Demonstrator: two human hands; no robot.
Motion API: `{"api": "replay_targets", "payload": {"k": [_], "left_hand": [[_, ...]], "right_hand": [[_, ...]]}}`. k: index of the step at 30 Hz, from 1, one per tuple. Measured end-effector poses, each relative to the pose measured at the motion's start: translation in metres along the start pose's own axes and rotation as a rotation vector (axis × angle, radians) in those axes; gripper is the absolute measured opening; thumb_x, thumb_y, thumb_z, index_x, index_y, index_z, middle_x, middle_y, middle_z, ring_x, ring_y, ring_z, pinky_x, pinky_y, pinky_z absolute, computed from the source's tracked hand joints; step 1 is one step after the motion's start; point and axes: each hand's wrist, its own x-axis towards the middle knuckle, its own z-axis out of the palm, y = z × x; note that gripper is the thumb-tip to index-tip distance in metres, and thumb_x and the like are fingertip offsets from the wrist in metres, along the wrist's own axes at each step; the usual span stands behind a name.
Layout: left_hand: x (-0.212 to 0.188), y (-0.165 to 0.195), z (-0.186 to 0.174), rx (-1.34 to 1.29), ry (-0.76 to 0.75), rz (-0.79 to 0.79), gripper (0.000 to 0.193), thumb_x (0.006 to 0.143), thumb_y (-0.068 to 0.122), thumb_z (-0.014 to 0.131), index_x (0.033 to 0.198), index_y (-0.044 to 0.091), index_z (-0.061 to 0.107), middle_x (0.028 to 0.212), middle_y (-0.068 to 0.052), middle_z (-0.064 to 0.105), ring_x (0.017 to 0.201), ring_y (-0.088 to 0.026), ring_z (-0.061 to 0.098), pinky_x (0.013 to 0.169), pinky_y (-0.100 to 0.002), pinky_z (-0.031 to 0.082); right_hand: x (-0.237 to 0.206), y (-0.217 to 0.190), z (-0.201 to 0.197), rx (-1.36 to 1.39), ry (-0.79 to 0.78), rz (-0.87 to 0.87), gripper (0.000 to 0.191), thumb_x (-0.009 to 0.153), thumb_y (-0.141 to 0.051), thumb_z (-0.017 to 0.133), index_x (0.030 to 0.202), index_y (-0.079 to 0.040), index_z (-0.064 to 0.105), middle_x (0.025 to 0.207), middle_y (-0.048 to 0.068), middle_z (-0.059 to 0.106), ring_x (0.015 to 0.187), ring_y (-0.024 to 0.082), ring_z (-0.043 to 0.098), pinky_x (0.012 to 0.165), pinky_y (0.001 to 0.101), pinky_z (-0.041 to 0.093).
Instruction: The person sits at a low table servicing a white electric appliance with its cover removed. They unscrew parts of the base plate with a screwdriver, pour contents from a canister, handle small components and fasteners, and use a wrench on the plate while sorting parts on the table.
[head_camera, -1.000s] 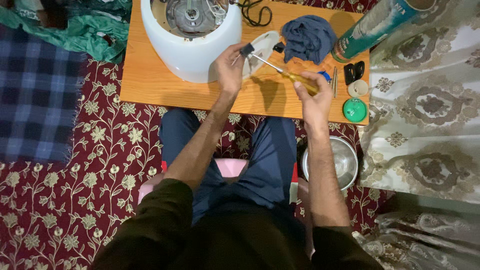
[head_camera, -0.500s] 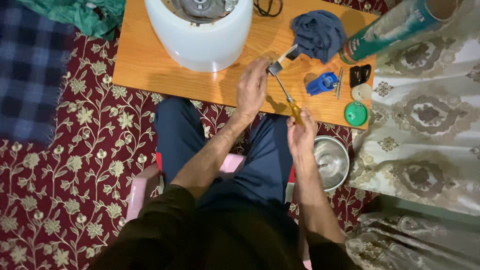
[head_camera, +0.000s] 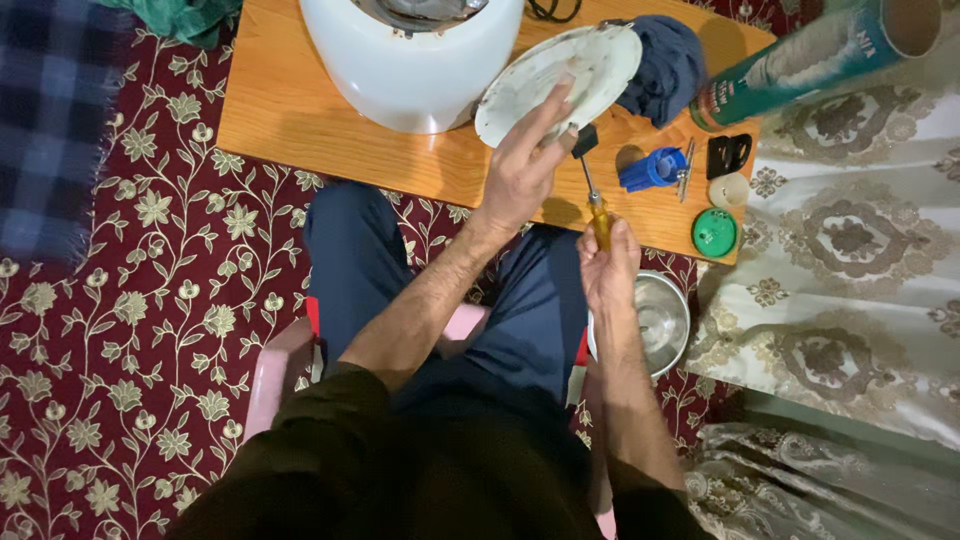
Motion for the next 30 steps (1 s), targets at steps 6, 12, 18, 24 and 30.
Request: {"api": "replay_targets", "payload": {"k": [6, 12, 18, 24, 30], "left_hand": [[0.005, 0.013, -0.003, 0.045, 0.01, 0.05, 0.022, 0.085, -0.006, 0.069, 0.107, 0.0, 0.07, 0.127, -0.012, 0.061, 0.116, -0.032, 0.068, 0.109, -0.045, 0.057], [0.01, 0.016, -0.003, -0.018, 0.022, 0.062, 0.016, 0.089, -0.008, 0.073, 0.103, -0.002, 0.068, 0.122, -0.011, 0.062, 0.112, -0.028, 0.069, 0.113, -0.046, 0.057], [0.011, 0.016, -0.002, -0.056, 0.003, 0.043, 0.013, 0.09, -0.008, 0.073, 0.099, -0.003, 0.066, 0.124, -0.012, 0.063, 0.105, -0.025, 0.07, 0.112, -0.046, 0.057], [0.013, 0.019, 0.003, -0.099, 0.041, 0.021, 0.012, 0.092, -0.008, 0.072, 0.1, -0.003, 0.065, 0.129, -0.012, 0.062, 0.105, -0.024, 0.071, 0.109, -0.043, 0.06], [0.015, 0.019, 0.002, -0.091, 0.047, 0.004, 0.012, 0.092, -0.007, 0.072, 0.1, -0.002, 0.066, 0.132, -0.012, 0.062, 0.108, -0.026, 0.072, 0.107, -0.04, 0.06]], "right_hand": [[-0.002, -0.007, 0.005, 0.087, -0.046, 0.0, 0.035, 0.107, -0.032, 0.065, 0.122, -0.001, 0.063, 0.095, 0.009, 0.062, 0.078, 0.016, 0.053, 0.072, 0.0294, 0.044], [0.001, -0.01, 0.008, 0.09, -0.059, -0.011, 0.036, 0.105, -0.032, 0.065, 0.122, 0.0, 0.064, 0.099, 0.011, 0.063, 0.079, 0.016, 0.053, 0.072, 0.0291, 0.043], [0.001, -0.01, 0.009, 0.091, -0.078, -0.044, 0.032, 0.103, -0.028, 0.07, 0.12, -0.002, 0.063, 0.108, 0.011, 0.065, 0.086, 0.018, 0.054, 0.077, 0.0299, 0.045], [0.005, -0.009, 0.008, 0.095, -0.066, -0.072, 0.029, 0.102, -0.024, 0.073, 0.121, -0.004, 0.062, 0.11, 0.011, 0.065, 0.091, 0.02, 0.056, 0.083, 0.0314, 0.047], [0.005, -0.01, 0.006, 0.053, -0.057, -0.094, 0.027, 0.1, -0.019, 0.074, 0.121, -0.006, 0.062, 0.113, 0.009, 0.065, 0.096, 0.019, 0.057, 0.088, 0.0318, 0.048]]}}
